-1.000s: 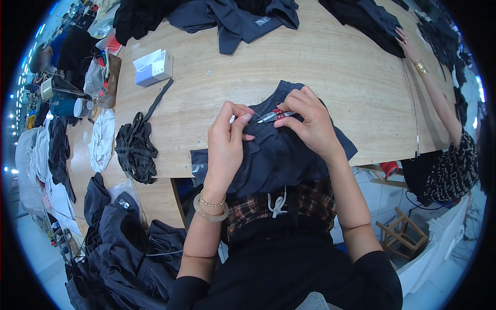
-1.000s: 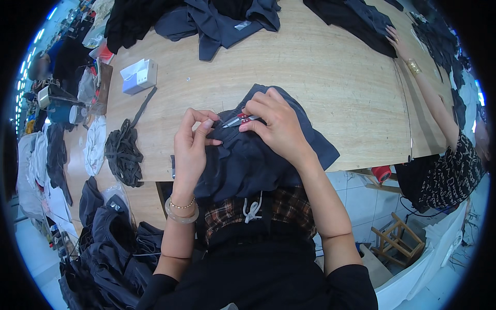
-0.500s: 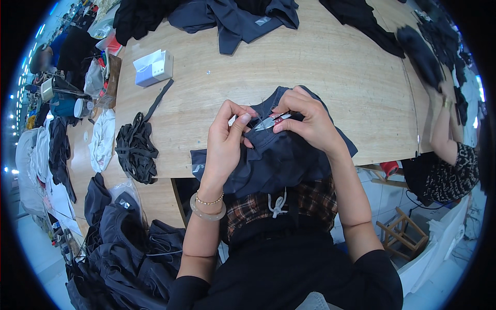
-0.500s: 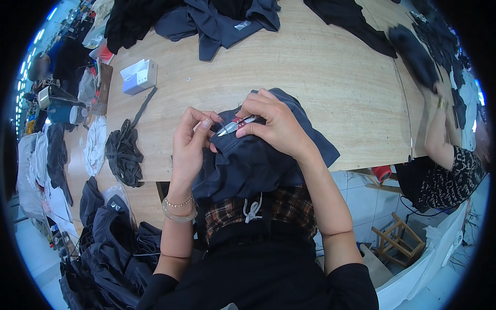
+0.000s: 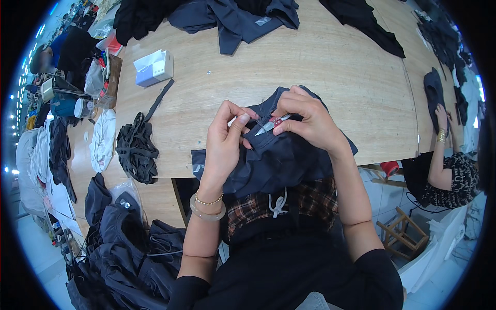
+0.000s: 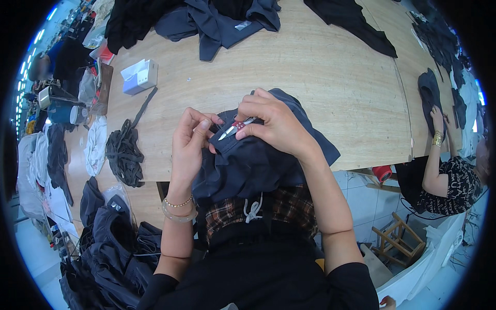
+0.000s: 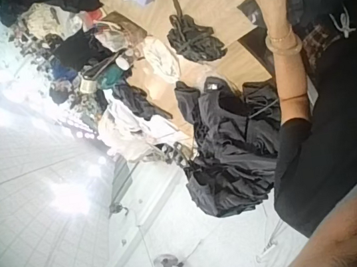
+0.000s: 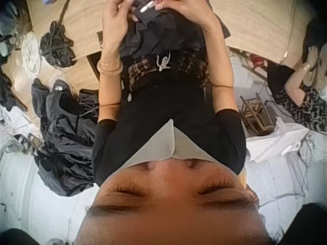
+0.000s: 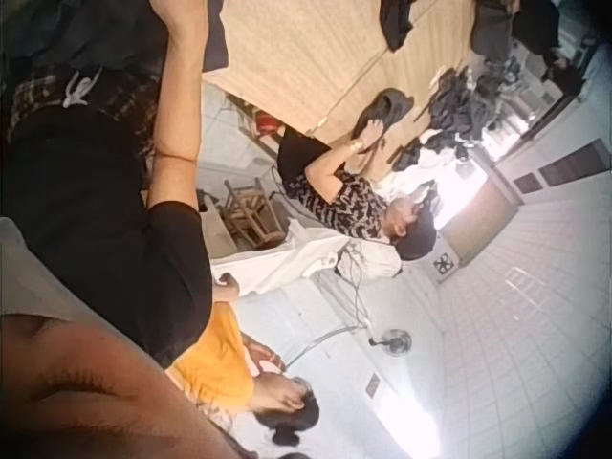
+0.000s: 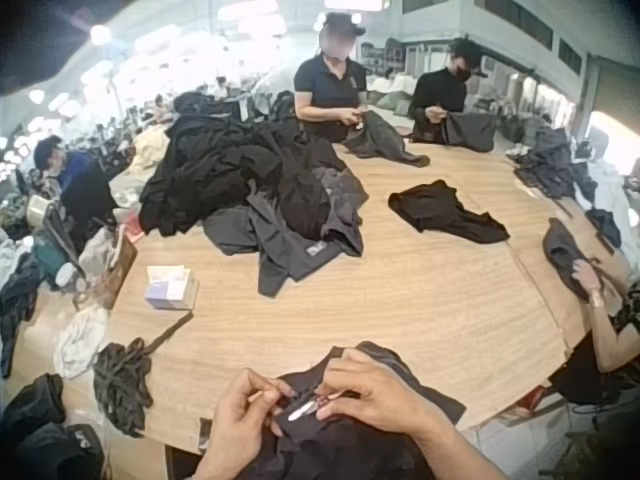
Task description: The person uses small scissors to trim loose threads and excess fabric from the waistband and seams of a pair of dark shorts. The person repeatedly snips small pieces of thread and fabric while holding the garment on a wooden table.
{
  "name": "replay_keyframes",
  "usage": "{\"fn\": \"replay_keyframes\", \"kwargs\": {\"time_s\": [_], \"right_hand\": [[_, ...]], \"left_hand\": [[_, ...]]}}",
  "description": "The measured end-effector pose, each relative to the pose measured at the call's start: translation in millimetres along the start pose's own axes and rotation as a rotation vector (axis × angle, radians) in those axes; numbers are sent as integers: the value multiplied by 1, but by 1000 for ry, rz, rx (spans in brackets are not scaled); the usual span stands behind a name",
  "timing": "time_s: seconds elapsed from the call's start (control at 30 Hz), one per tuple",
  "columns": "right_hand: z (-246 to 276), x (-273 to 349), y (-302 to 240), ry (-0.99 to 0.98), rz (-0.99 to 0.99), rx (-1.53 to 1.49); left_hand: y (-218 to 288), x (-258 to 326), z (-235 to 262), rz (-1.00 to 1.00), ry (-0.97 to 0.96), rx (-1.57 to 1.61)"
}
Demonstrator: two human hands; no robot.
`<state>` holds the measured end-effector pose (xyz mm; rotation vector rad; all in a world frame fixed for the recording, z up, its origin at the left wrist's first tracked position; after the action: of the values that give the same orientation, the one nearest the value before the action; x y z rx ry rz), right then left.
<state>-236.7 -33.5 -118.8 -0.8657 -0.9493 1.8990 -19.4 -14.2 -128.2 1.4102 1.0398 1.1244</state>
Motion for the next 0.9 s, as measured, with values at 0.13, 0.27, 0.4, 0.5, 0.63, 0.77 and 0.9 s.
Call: {"fn": "replay_keyframes", "kwargs": {"time_s": [0.13,0.27,0.4,0.5,0.63,0.77,0.9], "right_hand": [[-3,7,5,225,-211,-420],[-13,15,-5,213,-246,-331],[-33,17,-15,229,-153,-79],[-48,18,-14,309,-31,197],[-51,20,-21,333,-115,37],[-33,21,-11,383,-363,-596],[-21,28,-4,407,-235,-325]], "left_hand": [[-4,-2,4,87,36,79],[-10,0,6,154,82,93],[-9,1,4,171,44,180],[-7,1,-2,190,90,247],[-12,4,2,190,19,302],[-10,7,-1,168,0,303],[-9,8,-1,161,1,305]]}}
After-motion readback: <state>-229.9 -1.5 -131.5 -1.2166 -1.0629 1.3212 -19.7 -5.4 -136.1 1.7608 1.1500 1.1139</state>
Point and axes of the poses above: each hand's wrist, its own x-axis away from the middle knuckle, its own z-axis out of the back of the hand, y = z × x, the point moved 1 cm from there along -x, towards the middle knuckle, and after that the axes turned 1 degree about -y, right-handed, at the moved point
